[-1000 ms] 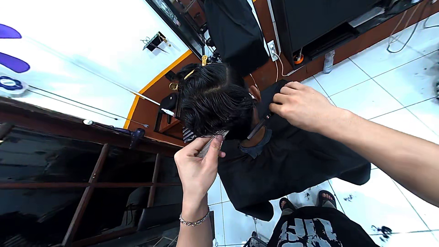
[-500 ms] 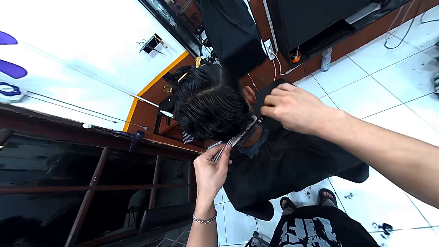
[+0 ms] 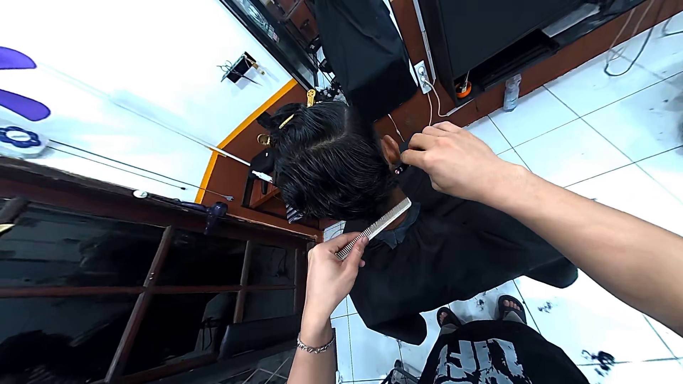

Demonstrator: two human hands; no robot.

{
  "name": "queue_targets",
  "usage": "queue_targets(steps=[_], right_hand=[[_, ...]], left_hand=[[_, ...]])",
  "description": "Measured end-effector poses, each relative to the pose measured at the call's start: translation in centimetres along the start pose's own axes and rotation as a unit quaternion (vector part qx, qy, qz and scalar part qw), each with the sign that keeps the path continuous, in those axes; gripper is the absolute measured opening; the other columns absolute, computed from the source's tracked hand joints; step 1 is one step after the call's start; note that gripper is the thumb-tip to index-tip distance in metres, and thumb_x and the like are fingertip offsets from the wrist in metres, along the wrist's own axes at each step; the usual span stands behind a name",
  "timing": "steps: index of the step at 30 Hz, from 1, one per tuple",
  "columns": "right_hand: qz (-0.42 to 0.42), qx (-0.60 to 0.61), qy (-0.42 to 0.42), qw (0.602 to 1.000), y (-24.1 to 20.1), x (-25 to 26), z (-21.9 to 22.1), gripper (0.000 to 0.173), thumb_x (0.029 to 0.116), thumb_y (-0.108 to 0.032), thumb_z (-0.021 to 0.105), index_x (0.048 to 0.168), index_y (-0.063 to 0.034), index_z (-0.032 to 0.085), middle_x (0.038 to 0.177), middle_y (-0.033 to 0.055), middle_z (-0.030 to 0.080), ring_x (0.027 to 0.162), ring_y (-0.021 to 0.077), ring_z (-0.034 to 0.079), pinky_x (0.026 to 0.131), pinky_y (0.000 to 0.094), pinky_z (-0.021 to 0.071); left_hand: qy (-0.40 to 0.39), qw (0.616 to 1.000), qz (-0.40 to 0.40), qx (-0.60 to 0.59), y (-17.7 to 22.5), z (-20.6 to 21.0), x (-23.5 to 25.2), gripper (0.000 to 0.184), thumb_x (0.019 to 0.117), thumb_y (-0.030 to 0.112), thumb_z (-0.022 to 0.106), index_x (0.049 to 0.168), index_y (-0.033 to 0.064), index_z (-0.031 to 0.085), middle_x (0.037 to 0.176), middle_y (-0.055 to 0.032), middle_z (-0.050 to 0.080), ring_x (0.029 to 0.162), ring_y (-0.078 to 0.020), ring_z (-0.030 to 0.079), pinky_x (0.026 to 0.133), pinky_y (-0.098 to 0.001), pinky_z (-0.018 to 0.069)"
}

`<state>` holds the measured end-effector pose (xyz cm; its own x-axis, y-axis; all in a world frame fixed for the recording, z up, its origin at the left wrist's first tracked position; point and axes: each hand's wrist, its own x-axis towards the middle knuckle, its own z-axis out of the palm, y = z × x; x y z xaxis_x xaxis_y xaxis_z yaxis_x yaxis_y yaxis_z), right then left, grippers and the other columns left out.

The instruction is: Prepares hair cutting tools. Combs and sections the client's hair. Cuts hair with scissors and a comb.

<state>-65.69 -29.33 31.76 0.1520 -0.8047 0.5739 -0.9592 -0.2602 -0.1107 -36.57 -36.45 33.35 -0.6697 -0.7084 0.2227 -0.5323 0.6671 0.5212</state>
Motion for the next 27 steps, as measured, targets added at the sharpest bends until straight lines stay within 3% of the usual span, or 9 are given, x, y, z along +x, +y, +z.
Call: queue_targets(steps=[3,9,13,18,23,27], right_hand=[[-0.018,0.006,0.024,1.0,-0.5,-0.4,-0.4,0.026,0.0908,0.008,0.055,0.107,-0.0044,0.071,0.098,0.0161,0.068,0.095,0.0361,0.067,0.086,0.0507,0.0515],[-0.042,-0.026,-0.026,0.998,-0.6,-1.2,1.3,0.016,0.0902,0.008,0.06,0.097,-0.0032,0.07,0.091,0.015,0.068,0.09,0.0351,0.068,0.083,0.0499,0.052],[-0.01,0.003,-0.015,1.0,0.0,0.0,1.2,0.021,0.0915,0.008,0.057,0.103,-0.0016,0.07,0.098,0.0174,0.069,0.097,0.0373,0.067,0.089,0.0522,0.0509],[-0.022,-0.002,0.016,1.0,0.4,0.6,0.5,0.024,0.091,0.008,0.056,0.106,-0.0031,0.071,0.098,0.0169,0.068,0.095,0.0368,0.067,0.087,0.0513,0.0511],[-0.04,-0.008,0.042,0.998,-0.6,-0.2,-0.1,0.022,0.0936,0.006,0.053,0.104,-0.0045,0.07,0.094,0.015,0.067,0.092,0.035,0.067,0.088,0.0496,0.0509],[-0.083,-0.044,0.037,0.995,-1.1,-1.6,0.5,0.017,0.095,0.005,0.053,0.097,-0.003,0.068,0.088,0.0146,0.066,0.086,0.0346,0.066,0.088,0.0488,0.0516]], left_hand=[[0.06,0.998,0.023,-0.015,0.3,0.0,0.7,0.02,0.0975,0.021,0.066,0.097,0.0046,0.077,0.078,0.0023,0.074,0.061,0.0021,0.067,0.056,-0.0152,0.0574],[0.142,0.986,0.078,-0.024,2.2,-1.1,0.9,0.018,0.0968,0.017,0.067,0.091,0.0027,0.075,0.073,0.0045,0.072,0.059,0.0051,0.065,0.053,-0.0122,0.0552],[0.107,0.989,0.086,-0.048,2.5,-1.1,0.5,0.019,0.0973,0.017,0.067,0.095,0.0002,0.075,0.075,0.0031,0.072,0.059,0.0044,0.065,0.053,-0.0126,0.0556],[0.001,1.0,0.002,0.002,1.0,-0.8,0.6,0.02,0.0967,0.024,0.066,0.099,0.0081,0.078,0.077,0.0044,0.074,0.06,0.002,0.066,0.055,-0.0153,0.0566],[0.079,0.996,0.027,-0.028,1.1,-0.8,1.4,0.018,0.0965,0.02,0.067,0.094,0.004,0.077,0.078,0.0024,0.074,0.06,0.0024,0.067,0.055,-0.0148,0.0575],[0.113,0.992,0.043,-0.031,2.1,-1.6,1.8,0.016,0.0957,0.019,0.068,0.089,0.0065,0.076,0.073,0.0054,0.072,0.057,0.0039,0.065,0.051,-0.0135,0.0548]])
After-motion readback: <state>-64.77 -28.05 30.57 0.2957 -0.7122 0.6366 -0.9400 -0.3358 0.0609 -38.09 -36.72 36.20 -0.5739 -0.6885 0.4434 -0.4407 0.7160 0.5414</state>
